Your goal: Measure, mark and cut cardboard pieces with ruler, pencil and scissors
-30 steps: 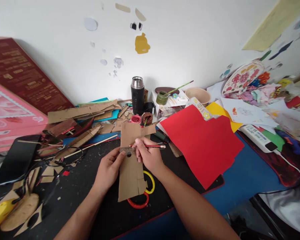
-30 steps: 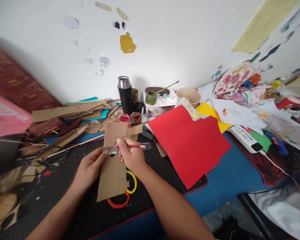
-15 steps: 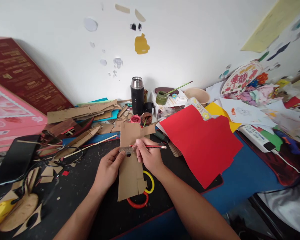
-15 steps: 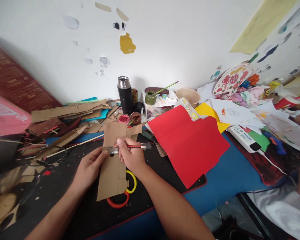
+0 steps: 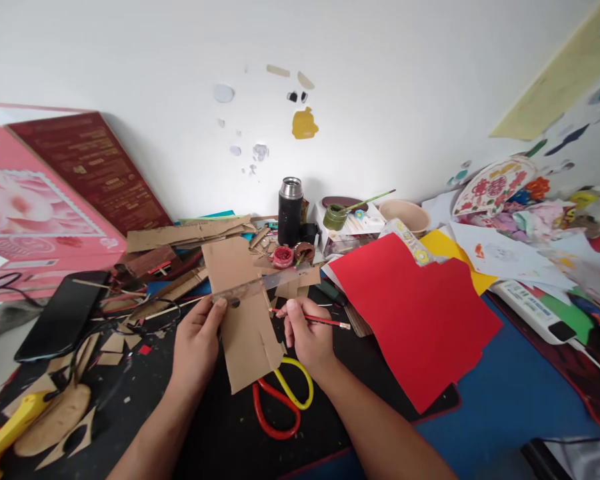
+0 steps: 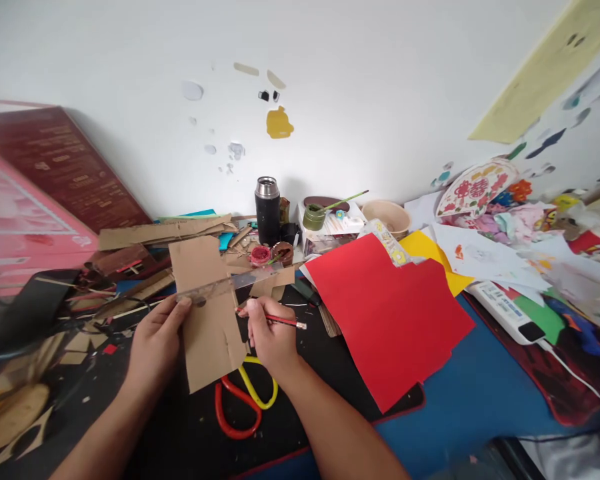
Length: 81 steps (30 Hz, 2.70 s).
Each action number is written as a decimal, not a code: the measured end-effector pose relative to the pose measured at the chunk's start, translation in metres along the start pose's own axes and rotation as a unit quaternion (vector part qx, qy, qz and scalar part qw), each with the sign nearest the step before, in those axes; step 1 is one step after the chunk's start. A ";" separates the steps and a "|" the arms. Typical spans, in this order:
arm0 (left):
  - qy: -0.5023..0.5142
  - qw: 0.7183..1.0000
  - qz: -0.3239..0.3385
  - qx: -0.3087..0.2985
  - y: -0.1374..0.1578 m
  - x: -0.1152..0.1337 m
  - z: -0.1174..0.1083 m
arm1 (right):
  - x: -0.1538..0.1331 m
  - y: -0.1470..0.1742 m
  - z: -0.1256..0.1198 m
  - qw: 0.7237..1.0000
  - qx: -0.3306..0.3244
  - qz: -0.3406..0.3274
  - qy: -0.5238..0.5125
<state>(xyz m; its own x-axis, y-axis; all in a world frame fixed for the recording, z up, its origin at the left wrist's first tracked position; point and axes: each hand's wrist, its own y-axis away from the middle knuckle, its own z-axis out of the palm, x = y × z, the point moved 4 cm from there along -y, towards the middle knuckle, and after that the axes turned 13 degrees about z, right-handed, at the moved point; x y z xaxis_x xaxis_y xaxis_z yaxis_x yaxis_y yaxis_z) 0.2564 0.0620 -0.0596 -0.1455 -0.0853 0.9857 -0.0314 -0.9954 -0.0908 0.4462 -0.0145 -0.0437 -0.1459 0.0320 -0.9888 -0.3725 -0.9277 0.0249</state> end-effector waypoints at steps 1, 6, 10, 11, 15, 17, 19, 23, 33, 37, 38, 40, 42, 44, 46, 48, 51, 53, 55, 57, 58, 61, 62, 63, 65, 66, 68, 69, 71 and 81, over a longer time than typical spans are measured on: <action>0.014 1.000 -0.002 0.014 -0.002 0.001 -0.001 | 0.000 0.000 0.000 1.000 -0.001 0.001 0.000; 0.072 0.995 -0.019 0.063 -0.005 0.005 -0.002 | 0.001 -0.004 -0.001 0.999 0.007 0.031 -0.005; 0.093 0.992 -0.058 0.057 0.001 0.006 0.003 | 0.009 -0.009 0.000 0.998 -0.013 0.061 0.031; 0.093 0.993 -0.065 0.043 0.002 0.006 0.005 | 0.011 -0.009 0.000 0.997 -0.020 0.064 0.040; 0.101 0.992 -0.076 -0.030 0.009 0.007 0.014 | 0.017 -0.008 0.002 0.996 -0.043 0.072 0.032; 0.103 0.990 -0.082 -0.055 0.012 0.007 0.016 | 0.015 -0.008 0.003 0.995 -0.051 0.079 0.019; 0.096 0.988 -0.094 -0.079 0.014 0.006 0.018 | 0.011 -0.008 0.003 0.996 -0.046 0.072 0.021; 0.090 0.982 -0.105 -0.126 0.019 0.002 0.023 | 0.000 -0.012 -0.003 0.999 0.008 0.026 0.036; 0.174 0.965 -0.115 -0.160 0.026 0.004 0.032 | -0.001 -0.015 -0.007 0.998 0.045 0.021 0.040; 0.151 0.967 -0.092 -0.180 0.024 0.005 0.033 | -0.003 -0.015 -0.007 0.998 0.043 0.015 0.039; 0.151 0.969 -0.086 -0.177 0.023 0.005 0.033 | -0.002 -0.015 -0.006 0.998 0.041 0.017 0.039; 0.149 0.972 -0.079 -0.165 0.020 0.004 0.033 | 0.001 -0.014 -0.005 0.998 0.033 0.038 0.034; 0.142 0.975 -0.081 -0.152 0.018 0.004 0.032 | 0.005 -0.012 -0.003 0.997 0.018 0.073 0.020; 0.132 0.977 -0.085 -0.141 0.017 0.003 0.031 | 0.007 -0.010 0.000 0.995 0.003 0.097 0.007; 0.126 0.979 -0.087 -0.132 0.016 0.004 0.030 | 0.008 -0.008 0.002 0.994 -0.004 0.105 0.005; 0.127 0.980 -0.087 -0.128 0.016 0.005 0.029 | 0.008 -0.006 0.003 0.993 -0.001 0.114 0.007; 0.138 0.974 -0.105 -0.149 0.018 0.006 0.028 | 0.005 -0.004 0.002 0.992 0.012 0.124 0.013; 0.137 0.967 -0.123 -0.179 0.021 0.005 0.028 | 0.002 -0.003 0.000 0.993 0.016 0.118 0.019; 0.126 0.963 -0.127 -0.204 0.023 0.005 0.028 | -0.003 -0.003 -0.001 0.995 0.020 0.098 0.027; 0.114 0.962 -0.121 -0.216 0.024 0.005 0.028 | -0.006 -0.004 -0.003 0.996 0.025 0.082 0.037; 0.111 0.962 -0.120 -0.219 0.024 0.005 0.029 | -0.005 -0.004 -0.003 0.996 0.026 0.082 0.038; 0.117 0.960 -0.129 -0.218 0.023 0.005 0.032 | 0.001 -0.007 -0.005 0.994 0.026 0.103 0.022; 0.123 0.961 -0.129 -0.212 0.022 0.005 0.033 | 0.003 -0.008 -0.005 0.993 0.028 0.110 0.016; 0.128 0.963 -0.124 -0.202 0.022 0.005 0.034 | 0.006 -0.008 -0.005 0.993 0.028 0.114 0.013; 0.136 0.970 -0.103 -0.174 0.019 0.005 0.034 | 0.010 -0.009 -0.004 0.993 0.024 0.117 0.015; 0.139 0.972 -0.093 -0.162 0.019 0.004 0.033 | 0.011 -0.009 -0.003 0.993 0.019 0.117 0.018; 0.148 0.974 -0.078 -0.153 0.018 0.003 0.033 | 0.012 -0.010 -0.003 0.994 0.014 0.107 0.028; 0.153 0.973 -0.075 -0.157 0.019 0.002 0.034 | 0.012 -0.011 -0.004 0.995 0.019 0.096 0.035; 0.166 0.969 -0.070 -0.171 0.020 0.000 0.035 | 0.009 -0.013 -0.007 0.996 0.041 0.059 0.046; 0.203 0.967 -0.074 -0.134 0.020 -0.001 0.032 | 0.007 -0.008 -0.002 0.997 -0.001 0.063 0.049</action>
<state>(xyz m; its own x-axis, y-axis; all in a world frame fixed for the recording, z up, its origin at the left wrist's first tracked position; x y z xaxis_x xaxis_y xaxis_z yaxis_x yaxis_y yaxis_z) 0.2876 0.0408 -0.0580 -0.4937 0.1348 0.8591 -0.3294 -0.9433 -0.0413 0.4504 -0.0074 -0.0508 -0.1009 -0.1206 -0.9876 -0.3551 -0.9229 0.1490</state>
